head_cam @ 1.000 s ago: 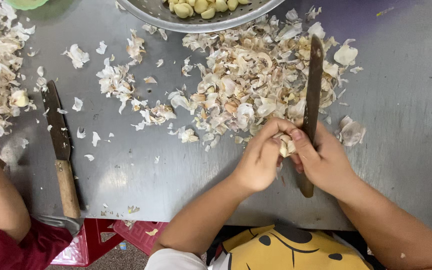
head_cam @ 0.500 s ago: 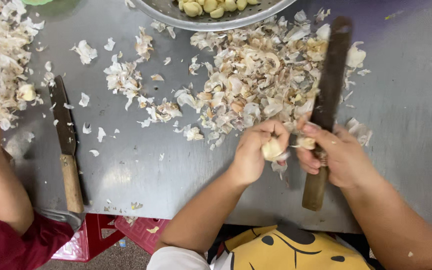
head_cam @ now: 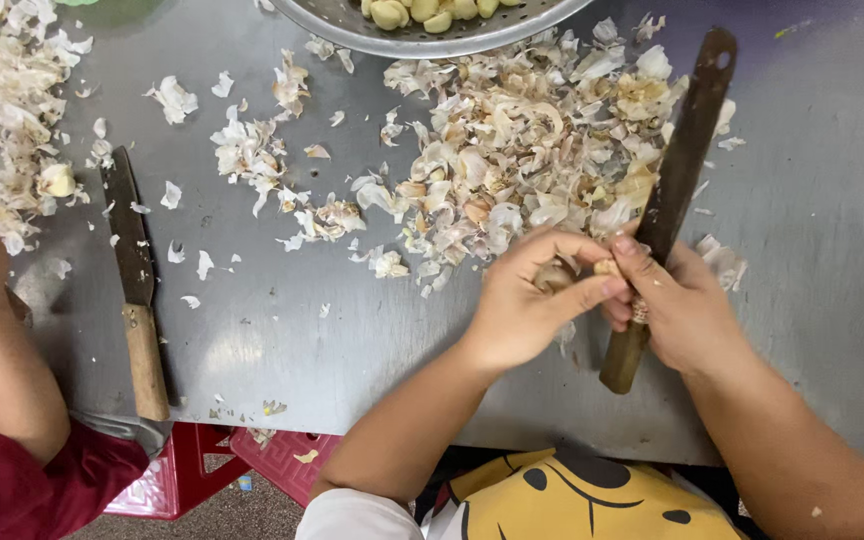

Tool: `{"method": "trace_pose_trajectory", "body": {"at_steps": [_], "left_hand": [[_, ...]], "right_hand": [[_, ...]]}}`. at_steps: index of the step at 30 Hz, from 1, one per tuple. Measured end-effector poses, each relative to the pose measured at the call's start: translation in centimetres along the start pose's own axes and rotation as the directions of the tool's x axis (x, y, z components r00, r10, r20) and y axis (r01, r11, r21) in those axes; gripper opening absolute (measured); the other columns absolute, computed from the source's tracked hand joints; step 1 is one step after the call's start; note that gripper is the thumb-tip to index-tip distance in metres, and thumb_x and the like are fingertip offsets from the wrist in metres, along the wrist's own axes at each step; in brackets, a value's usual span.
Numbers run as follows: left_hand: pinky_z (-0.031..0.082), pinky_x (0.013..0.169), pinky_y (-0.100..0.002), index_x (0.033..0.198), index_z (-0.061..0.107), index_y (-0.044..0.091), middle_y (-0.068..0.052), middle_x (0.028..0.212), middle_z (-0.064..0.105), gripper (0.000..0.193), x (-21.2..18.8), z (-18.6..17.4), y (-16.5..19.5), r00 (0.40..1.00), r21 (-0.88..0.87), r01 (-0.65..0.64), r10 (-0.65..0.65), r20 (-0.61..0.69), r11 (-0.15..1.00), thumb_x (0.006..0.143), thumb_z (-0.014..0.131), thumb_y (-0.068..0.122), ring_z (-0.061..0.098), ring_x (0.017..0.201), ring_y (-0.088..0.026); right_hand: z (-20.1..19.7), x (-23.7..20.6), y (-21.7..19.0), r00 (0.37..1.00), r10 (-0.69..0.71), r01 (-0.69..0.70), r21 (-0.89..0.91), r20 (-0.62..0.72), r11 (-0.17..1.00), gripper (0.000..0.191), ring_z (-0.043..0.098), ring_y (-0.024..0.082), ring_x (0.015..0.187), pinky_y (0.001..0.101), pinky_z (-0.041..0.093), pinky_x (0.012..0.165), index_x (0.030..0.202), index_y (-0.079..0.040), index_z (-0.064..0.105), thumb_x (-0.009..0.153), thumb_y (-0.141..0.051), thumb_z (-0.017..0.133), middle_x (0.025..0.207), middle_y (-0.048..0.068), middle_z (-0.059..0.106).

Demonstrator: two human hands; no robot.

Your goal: The person peels garlic cloves one at a time, using a small knife to trim and strip the papery skins from each clove by hand, and drops the peeled cloves into a metal colander at the top of the table while discarded skins accumulate on the work surface.

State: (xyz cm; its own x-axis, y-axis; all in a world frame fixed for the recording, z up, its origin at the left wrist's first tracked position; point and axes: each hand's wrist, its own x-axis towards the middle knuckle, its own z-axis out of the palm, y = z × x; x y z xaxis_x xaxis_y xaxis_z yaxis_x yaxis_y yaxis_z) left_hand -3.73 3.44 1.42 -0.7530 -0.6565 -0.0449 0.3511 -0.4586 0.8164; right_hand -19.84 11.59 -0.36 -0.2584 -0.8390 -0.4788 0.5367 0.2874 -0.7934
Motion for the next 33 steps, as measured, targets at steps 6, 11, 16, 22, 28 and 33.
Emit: {"method": "trace_pose_trajectory", "body": {"at_steps": [6, 11, 16, 22, 28, 33], "left_hand": [[0.054, 0.078, -0.023, 0.127, 0.065, 0.003, -0.001, 0.111, 0.071, 0.027, -0.1, -0.7, -0.4, 0.988, 0.223, 0.044, -0.010, -0.153, 0.974, 0.103, 0.070, 0.015, 0.063, 0.093, -0.007], [0.052, 0.074, -0.022, 0.132, 0.066, 0.006, 0.000, 0.109, 0.069, 0.027, 0.0, -0.8, 0.2, 0.984, 0.357, 0.016, 0.049, -0.172, 0.934, 0.108, 0.063, 0.017, 0.060, 0.085, -0.006], [0.049, 0.074, -0.020, 0.136, 0.065, 0.011, 0.002, 0.110, 0.067, 0.027, 0.2, -1.3, 1.3, 0.983, 0.311, -0.027, 0.082, -0.164, 0.950, 0.115, 0.051, 0.021, 0.058, 0.087, -0.005], [0.050, 0.069, -0.021, 0.136, 0.058, 0.010, 0.002, 0.101, 0.063, 0.031, 0.2, -1.2, 0.8, 0.969, 0.404, 0.031, 0.072, -0.236, 0.914, 0.106, 0.061, 0.016, 0.056, 0.083, -0.005], [0.058, 0.081, -0.024, 0.121, 0.063, 0.007, 0.001, 0.112, 0.063, 0.018, 0.5, -1.2, 1.2, 0.963, 0.448, -0.040, 0.155, -0.222, 0.893, 0.104, 0.065, 0.012, 0.067, 0.096, -0.008], [0.056, 0.088, -0.029, 0.115, 0.067, 0.005, -0.007, 0.110, 0.072, 0.017, 0.4, -1.0, 2.7, 0.919, 0.777, -0.147, 0.374, -0.121, 0.612, 0.099, 0.072, 0.005, 0.070, 0.101, -0.017]], "right_hand": [[-0.5, -0.2, -1.8, 0.991, -0.126, 0.131, -0.318, 0.035, 0.939, 0.021, 0.053, 0.011, 0.059, 0.0275, 0.044, 0.052, 0.108, -0.005, 0.058, 0.104, -0.025, 0.059, 0.077, 0.006, 0.062], [0.4, -0.5, -3.0, 0.992, -0.127, 0.118, -0.436, 0.009, 0.892, 0.025, 0.054, 0.010, 0.060, 0.0258, 0.044, 0.051, 0.115, -0.003, 0.057, 0.101, -0.022, 0.063, 0.081, 0.006, 0.062], [1.3, -0.9, -4.0, 0.960, -0.267, 0.268, -0.569, 0.086, 0.778, 0.069, 0.061, 0.008, 0.070, 0.0239, 0.046, 0.049, 0.156, -0.006, 0.037, 0.094, -0.018, 0.065, 0.124, 0.003, 0.058], [1.4, -1.1, -3.7, 0.977, -0.085, 0.152, -0.352, 0.197, 0.924, 0.056, 0.051, 0.008, 0.064, 0.0229, 0.044, 0.048, 0.156, -0.007, 0.041, 0.108, -0.034, 0.038, 0.099, 0.006, 0.054], [1.0, -1.1, -3.5, 0.954, 0.062, 0.037, -0.320, 0.292, 0.947, 0.059, 0.050, 0.012, 0.057, 0.0251, 0.041, 0.043, 0.138, 0.004, 0.052, 0.110, -0.042, 0.030, 0.094, 0.009, 0.061], [1.3, -1.4, -3.4, 0.930, 0.027, 0.103, -0.331, 0.366, 0.938, 0.062, 0.048, 0.009, 0.060, 0.0231, 0.041, 0.047, 0.157, -0.006, 0.040, 0.105, -0.040, 0.035, 0.093, 0.005, 0.057]]}}
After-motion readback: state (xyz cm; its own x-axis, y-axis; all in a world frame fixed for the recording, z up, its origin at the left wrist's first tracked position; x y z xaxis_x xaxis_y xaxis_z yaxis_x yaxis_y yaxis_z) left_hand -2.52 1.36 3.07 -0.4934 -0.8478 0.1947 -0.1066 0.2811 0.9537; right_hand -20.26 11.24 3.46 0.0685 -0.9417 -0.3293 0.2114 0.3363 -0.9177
